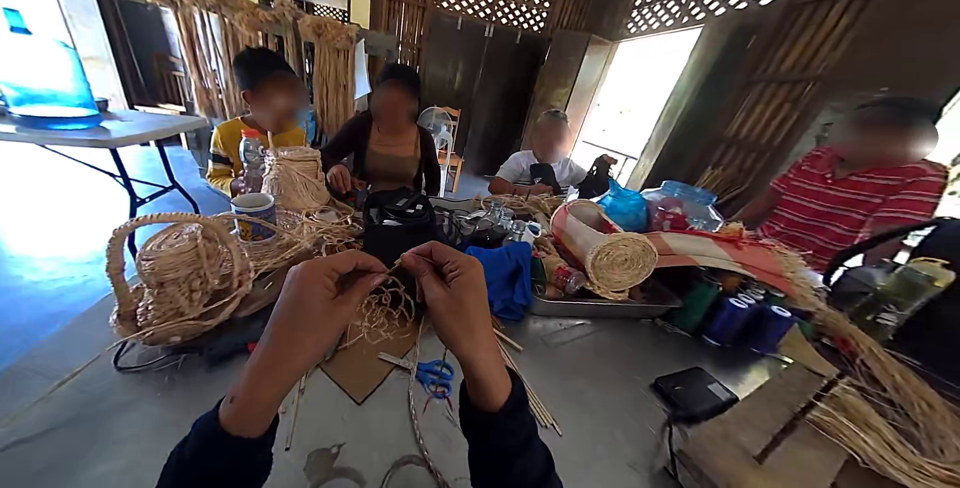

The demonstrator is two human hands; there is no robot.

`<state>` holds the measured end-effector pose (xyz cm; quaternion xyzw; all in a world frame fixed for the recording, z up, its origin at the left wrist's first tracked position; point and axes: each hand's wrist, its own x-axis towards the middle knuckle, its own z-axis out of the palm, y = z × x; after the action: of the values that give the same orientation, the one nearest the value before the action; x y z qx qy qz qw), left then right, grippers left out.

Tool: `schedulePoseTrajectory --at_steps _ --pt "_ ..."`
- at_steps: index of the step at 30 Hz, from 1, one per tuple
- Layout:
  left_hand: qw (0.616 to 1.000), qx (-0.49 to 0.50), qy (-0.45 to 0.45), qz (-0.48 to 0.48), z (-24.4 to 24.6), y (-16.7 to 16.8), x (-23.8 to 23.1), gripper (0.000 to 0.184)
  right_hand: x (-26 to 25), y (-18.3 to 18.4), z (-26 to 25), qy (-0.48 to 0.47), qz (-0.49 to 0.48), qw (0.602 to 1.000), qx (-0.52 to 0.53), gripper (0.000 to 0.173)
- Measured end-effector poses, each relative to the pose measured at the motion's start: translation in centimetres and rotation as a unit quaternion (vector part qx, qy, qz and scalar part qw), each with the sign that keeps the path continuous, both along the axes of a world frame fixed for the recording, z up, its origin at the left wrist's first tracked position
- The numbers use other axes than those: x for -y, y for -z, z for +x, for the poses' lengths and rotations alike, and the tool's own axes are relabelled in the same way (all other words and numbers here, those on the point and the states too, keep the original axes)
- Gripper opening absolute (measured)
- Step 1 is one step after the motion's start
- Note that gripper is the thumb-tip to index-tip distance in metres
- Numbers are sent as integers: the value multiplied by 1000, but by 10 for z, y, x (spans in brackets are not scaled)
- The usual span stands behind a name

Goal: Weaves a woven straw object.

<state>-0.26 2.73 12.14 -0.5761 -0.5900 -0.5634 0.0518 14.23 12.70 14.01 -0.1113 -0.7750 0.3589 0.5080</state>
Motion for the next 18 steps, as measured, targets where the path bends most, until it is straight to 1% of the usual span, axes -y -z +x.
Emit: schedulePoseTrajectory --at_steps 3,7,18 --pt "1000 -5 -23 14 2 2 0 12 -1 1 -1 6 3 1000 -3 14" --pt "999 15 -35 34 9 0 1 10 -2 5 -3 50 53 997 -13 14" --pt "995 74 -33 50 21 -2 3 5 -5 9 -7 103 99 989 -33 15"
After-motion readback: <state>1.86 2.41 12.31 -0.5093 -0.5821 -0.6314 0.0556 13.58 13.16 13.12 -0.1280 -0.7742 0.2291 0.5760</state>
